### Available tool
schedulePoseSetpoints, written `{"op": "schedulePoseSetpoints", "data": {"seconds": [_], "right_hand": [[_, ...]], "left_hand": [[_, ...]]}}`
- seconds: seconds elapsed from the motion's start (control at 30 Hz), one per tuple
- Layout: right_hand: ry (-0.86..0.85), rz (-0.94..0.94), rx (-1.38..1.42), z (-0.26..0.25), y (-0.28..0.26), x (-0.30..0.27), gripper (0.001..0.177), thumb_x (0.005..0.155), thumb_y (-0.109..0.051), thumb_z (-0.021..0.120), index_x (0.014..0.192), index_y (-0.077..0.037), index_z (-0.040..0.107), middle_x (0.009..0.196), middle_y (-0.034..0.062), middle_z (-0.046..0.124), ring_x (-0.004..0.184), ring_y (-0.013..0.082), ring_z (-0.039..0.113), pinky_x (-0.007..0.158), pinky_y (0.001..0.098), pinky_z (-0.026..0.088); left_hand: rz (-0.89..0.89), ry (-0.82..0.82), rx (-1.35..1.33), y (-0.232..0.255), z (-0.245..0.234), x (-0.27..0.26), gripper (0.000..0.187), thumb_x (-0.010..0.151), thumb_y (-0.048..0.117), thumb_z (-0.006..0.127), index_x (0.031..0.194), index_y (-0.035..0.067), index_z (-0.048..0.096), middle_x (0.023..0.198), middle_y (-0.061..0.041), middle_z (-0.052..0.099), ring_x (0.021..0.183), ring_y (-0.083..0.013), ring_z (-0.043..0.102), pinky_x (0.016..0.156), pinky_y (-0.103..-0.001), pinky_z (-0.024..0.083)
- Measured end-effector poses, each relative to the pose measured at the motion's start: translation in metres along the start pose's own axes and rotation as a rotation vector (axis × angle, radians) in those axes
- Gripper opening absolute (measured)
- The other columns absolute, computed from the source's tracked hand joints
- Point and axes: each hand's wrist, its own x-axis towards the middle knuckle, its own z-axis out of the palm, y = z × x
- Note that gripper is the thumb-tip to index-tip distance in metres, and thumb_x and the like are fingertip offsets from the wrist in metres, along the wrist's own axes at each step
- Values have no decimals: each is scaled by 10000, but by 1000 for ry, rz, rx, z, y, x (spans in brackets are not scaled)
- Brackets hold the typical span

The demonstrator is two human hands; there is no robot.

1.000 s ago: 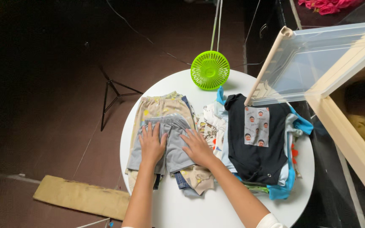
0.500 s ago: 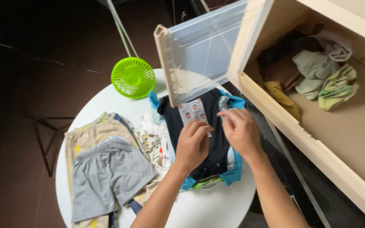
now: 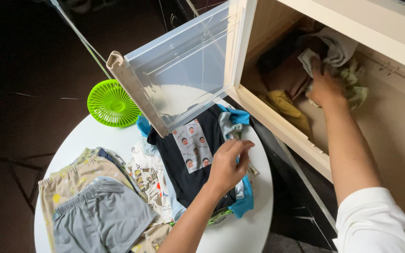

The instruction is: The person picks up clothing items from a white table, spreads them out to view the patterns, and then places them into a storage bin.

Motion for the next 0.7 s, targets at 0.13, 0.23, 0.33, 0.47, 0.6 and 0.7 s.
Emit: {"op": "schedulePoseSetpoints", "data": {"seconds": [0.13,0.23,0.33,0.47,0.6,0.7], "right_hand": [[21,-39,-13,13,20,7,772,893,-215,744,1604,-194,443,1427,228,590,1283,428,577,1041,560,479],[-78,-86,21,1,11,-10,619,890,-227,734,1482,-155,567,1293,208,685,1146,399,657,972,513,520],[-245,-89,63,-24,-5,-55,550,869,-304,730,1386,-138,642,1254,181,711,1098,356,691,952,454,545],[-447,139,111,-76,-29,-120,677,899,-524,697,1457,-166,558,1191,167,749,957,338,737,883,415,602],[-223,315,312,-112,-21,-137,528,963,-602,588,1314,-225,703,1189,134,767,987,324,756,944,420,526],[76,280,260,-95,-6,-129,452,1013,-549,631,1200,-152,741,1137,154,756,1048,341,690,991,478,482]], "left_hand": [[-225,3,-55,-9,-3,-5,197,867,-82,623,1021,17,696,894,-133,683,753,-279,673,582,-364,518],[-217,39,-98,-12,0,-7,181,888,-77,602,1023,13,683,949,-129,712,829,-249,719,615,-342,527],[-220,46,-137,-11,4,-10,207,876,-82,612,1041,15,692,928,-130,702,814,-250,705,714,-334,551],[-167,44,-152,-8,6,-14,214,883,-78,612,1059,16,688,949,-131,700,866,-252,705,780,-332,558],[-197,40,-163,-5,4,-14,210,889,-66,610,1062,22,691,916,-122,693,844,-240,697,779,-334,561],[-213,56,-158,-2,4,-12,198,896,-57,615,1059,22,695,904,-118,696,821,-232,690,773,-335,555]]}}
